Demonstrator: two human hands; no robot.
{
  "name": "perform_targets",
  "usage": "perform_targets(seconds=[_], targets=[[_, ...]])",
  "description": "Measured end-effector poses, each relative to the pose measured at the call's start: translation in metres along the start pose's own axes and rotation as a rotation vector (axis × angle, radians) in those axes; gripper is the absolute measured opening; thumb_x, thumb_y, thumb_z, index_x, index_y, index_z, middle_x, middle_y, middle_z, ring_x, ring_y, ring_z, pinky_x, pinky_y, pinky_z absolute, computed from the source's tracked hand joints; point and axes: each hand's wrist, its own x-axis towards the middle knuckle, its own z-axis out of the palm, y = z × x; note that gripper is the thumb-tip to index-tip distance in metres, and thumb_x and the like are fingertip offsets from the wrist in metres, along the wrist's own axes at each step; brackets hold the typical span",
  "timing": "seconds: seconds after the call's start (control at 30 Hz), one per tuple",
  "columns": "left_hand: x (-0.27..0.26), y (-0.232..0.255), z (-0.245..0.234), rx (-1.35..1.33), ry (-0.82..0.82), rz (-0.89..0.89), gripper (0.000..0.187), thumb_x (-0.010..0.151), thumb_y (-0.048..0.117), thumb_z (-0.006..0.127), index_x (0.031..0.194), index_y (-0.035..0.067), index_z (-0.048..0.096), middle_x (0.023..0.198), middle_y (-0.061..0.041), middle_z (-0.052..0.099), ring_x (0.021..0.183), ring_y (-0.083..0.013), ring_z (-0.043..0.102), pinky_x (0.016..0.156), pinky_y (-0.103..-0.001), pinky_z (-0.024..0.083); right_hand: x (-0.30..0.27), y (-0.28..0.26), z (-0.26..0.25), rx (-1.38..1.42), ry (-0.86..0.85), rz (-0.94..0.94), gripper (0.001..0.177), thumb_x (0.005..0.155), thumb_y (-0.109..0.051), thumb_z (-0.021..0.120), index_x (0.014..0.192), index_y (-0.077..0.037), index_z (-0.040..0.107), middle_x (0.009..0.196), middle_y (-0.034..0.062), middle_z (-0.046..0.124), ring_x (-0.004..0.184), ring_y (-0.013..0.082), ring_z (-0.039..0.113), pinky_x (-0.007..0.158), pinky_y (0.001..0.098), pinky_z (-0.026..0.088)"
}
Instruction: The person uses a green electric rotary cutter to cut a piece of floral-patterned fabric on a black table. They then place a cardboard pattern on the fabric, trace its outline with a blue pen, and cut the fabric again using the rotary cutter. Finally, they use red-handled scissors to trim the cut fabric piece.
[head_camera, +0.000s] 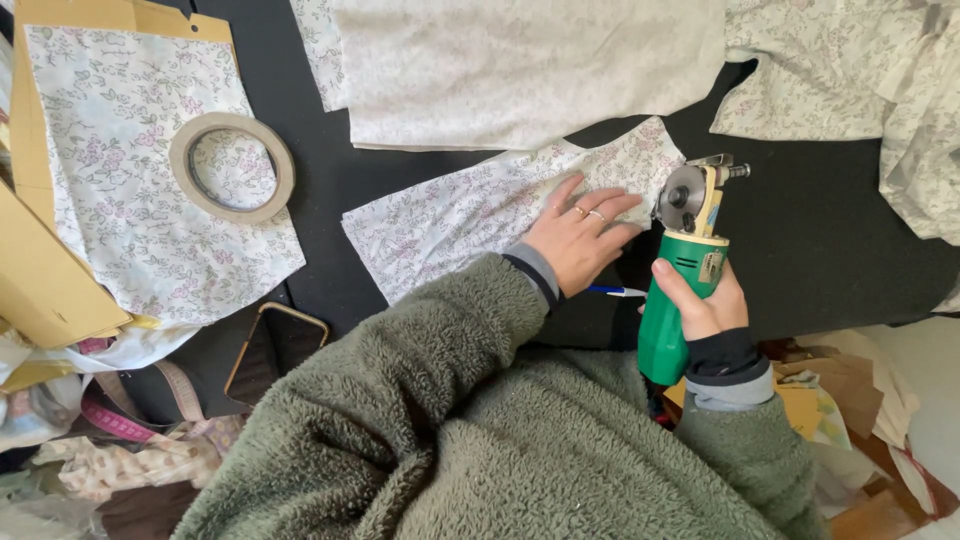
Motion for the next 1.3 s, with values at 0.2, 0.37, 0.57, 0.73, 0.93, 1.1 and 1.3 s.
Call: perform_targets(seconds=[0.2,0.37,0.57,0.73,0.93,1.1,1.3], targets=[[0.036,-0.023,0.018,0.207,0.046,0.019,0.045,0.098,0.020,0.056,0.143,0.016,0.061,0.158,0.002,0.046,0.149,-0.0196,0.037,0.126,-0.061,0.017,-0.001,0.016,-0.003,0.058,-0.055,-0.028,0.037,0.094,-0.021,0.072,0.123,-0.003,0.056,0.090,0.0083,0.066,0.064,0.0201,0.068,0.056,0.0356,0.057],[0.035,-0.034,0.026,0.211,0.019,0.064,0.053,0.097,0.019,0.055,0.150,0.017,0.055,0.164,0.004,0.038,0.152,-0.0174,0.033,0.126,-0.060,0.014,-0.007,0.021,-0.002,0.035,-0.043,0.002,0.038,0.092,-0.020,0.072,0.122,-0.003,0.056,0.090,0.0089,0.067,0.064,0.0209,0.069,0.057,0.0362,0.057],[0.033,-0.034,0.025,0.201,0.065,0.073,0.055,0.100,0.020,0.056,0.155,0.016,0.052,0.166,0.004,0.036,0.153,-0.0174,0.033,0.128,-0.061,0.010,-0.005,0.013,0.005,0.031,-0.008,0.002,0.038,0.092,-0.021,0.073,0.122,-0.003,0.057,0.091,0.0082,0.067,0.065,0.0210,0.069,0.056,0.0361,0.057],[0.033,-0.032,0.020,0.192,0.098,0.082,0.054,0.102,0.022,0.058,0.155,0.015,0.053,0.164,0.002,0.040,0.152,-0.0181,0.037,0.128,-0.063,0.008,-0.003,0.007,0.008,0.065,0.010,-0.016,0.038,0.094,-0.024,0.073,0.121,-0.002,0.057,0.093,0.0081,0.066,0.065,0.0209,0.069,0.057,0.0362,0.058],[0.032,-0.033,0.025,0.240,0.102,0.091,0.055,0.103,0.023,0.056,0.157,0.015,0.050,0.166,0.002,0.038,0.153,-0.0179,0.035,0.127,-0.065,0.004,0.004,0.004,0.007,0.068,0.006,-0.031,0.038,0.094,-0.024,0.072,0.121,-0.003,0.056,0.093,0.0083,0.066,0.065,0.0209,0.069,0.057,0.0365,0.058],[0.033,-0.035,0.028,0.303,0.035,0.107,0.058,0.103,0.023,0.053,0.161,0.017,0.045,0.170,0.002,0.032,0.156,-0.0192,0.030,0.125,-0.068,-0.001,0.006,0.000,0.006,0.075,0.001,-0.040,0.038,0.096,-0.025,0.072,0.122,-0.001,0.056,0.091,0.0085,0.066,0.066,0.0219,0.068,0.057,0.0369,0.057],[0.034,-0.033,0.022,0.346,-0.020,0.114,0.061,0.103,0.024,0.051,0.163,0.017,0.041,0.172,0.001,0.028,0.158,-0.0194,0.027,0.124,-0.069,-0.003,0.010,-0.002,0.003,0.078,-0.006,-0.021,0.040,0.095,-0.027,0.071,0.123,-0.003,0.056,0.088,0.0100,0.066,0.066,0.0215,0.069,0.058,0.0370,0.059]])
